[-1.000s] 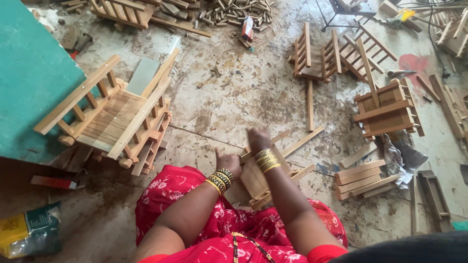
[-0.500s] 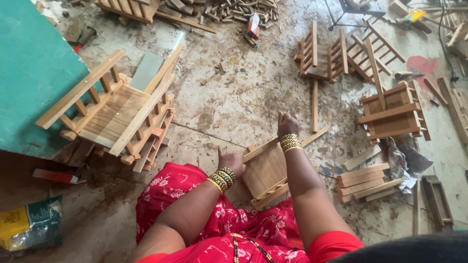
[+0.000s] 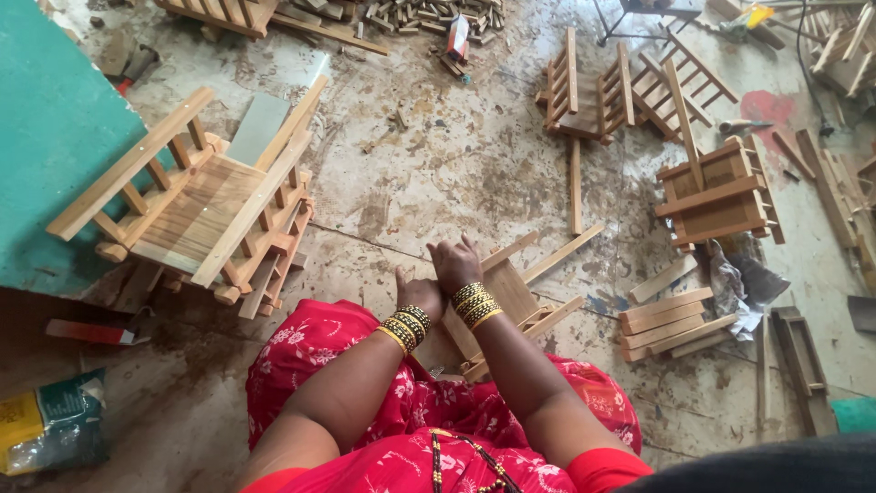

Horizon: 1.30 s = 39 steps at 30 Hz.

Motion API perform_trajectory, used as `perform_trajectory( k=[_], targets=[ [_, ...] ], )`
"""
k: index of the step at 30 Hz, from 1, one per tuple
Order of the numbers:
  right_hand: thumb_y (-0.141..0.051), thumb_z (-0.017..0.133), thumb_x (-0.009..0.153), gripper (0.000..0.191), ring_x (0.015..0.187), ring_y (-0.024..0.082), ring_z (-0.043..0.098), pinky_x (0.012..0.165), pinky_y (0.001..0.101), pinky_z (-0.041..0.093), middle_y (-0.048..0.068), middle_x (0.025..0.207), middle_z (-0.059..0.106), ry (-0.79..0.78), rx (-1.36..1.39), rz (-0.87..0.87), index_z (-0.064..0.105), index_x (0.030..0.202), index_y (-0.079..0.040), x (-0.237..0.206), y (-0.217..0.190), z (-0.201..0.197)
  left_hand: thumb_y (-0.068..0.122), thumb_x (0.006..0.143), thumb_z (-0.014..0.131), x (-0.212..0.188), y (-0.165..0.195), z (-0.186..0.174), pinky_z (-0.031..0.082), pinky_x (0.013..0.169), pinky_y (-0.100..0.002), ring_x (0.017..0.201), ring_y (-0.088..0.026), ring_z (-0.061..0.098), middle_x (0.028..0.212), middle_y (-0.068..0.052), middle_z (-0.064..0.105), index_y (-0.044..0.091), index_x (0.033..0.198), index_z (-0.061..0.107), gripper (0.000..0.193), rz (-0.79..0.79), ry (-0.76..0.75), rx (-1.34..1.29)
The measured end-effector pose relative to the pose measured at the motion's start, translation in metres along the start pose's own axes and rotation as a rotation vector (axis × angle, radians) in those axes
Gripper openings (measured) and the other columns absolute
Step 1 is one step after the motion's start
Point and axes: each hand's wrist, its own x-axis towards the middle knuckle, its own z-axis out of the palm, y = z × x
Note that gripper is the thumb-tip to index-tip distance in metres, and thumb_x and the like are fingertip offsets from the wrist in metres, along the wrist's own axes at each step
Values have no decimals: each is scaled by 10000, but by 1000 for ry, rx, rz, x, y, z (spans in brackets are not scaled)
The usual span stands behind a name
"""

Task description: The person sits on the workshop floor and sands small wooden chair frames with a sanding block, rubbing the surfaces and edges of each frame, turning the frames over to sand other sides, and setting finished frames aside among many similar frames on the floor.

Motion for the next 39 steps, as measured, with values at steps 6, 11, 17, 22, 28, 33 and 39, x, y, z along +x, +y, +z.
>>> perform_trajectory(
  k=[6, 11, 17, 22, 28, 33, 39],
  targets=[
    [-347, 577, 1080, 364, 702, 334, 677, 738, 473, 580, 148, 710, 670, -125, -190, 128, 614, 825, -90, 21, 66, -20, 371, 930, 632, -9, -2, 5, -5, 1249, -645, 1047, -292, 712, 1057, -115, 754, 170, 1078, 761, 281, 50, 106, -44],
    [-415, 526, 1073, 437, 693, 358, 701, 887, 524, 548, 165, 691, 697, -91, -227, 396, 662, 791, -110, 45, 123, -42, 377, 867, 703, -8, -2, 8, 18, 1227, -655, 1073, -286, 700, 1083, -100, 748, 154, 1124, 728, 341, 67, 146, -56],
    [-458, 482, 1070, 474, 704, 302, 693, 830, 469, 539, 111, 690, 669, -87, -414, 112, 654, 786, -120, 40, 96, -30, 351, 880, 674, -3, -1, 11, 10, 1233, -651, 1052, -297, 706, 1067, -104, 751, 178, 1153, 719, 326, 60, 124, -52],
    [-383, 567, 1033, 415, 488, 210, 627, 967, 477, 576, 69, 524, 610, -227, -191, 56, 576, 705, -130, 5, 11, -9, 339, 983, 555, 0, -3, 12, 12, 1250, -660, 1033, -286, 720, 1043, -106, 760, 203, 1049, 780, 271, 61, 114, -15],
    [-287, 570, 1104, 437, 426, 234, 593, 1003, 470, 583, 93, 494, 597, -254, -92, 157, 554, 697, -131, 10, 23, -21, 407, 952, 570, -9, -5, 11, -35, 1222, -668, 1003, -293, 711, 993, -115, 758, 215, 1058, 764, 292, 77, 161, -100],
    [-428, 593, 1070, 441, 647, 358, 645, 644, 519, 540, 170, 693, 645, -71, -311, 386, 635, 752, -125, 26, 103, -40, 388, 907, 634, -12, -4, 18, -18, 1225, -670, 1014, -298, 717, 1018, -109, 761, 176, 1142, 719, 328, 65, 79, -20],
    [-341, 536, 1088, 377, 600, 280, 633, 1061, 517, 455, 108, 632, 625, -107, -487, 67, 614, 801, -109, 27, 100, -48, 380, 835, 689, -15, -4, 24, 9, 1203, -671, 1038, -289, 706, 1035, -93, 759, 175, 1129, 727, 360, 108, 174, -28]
  ],
)
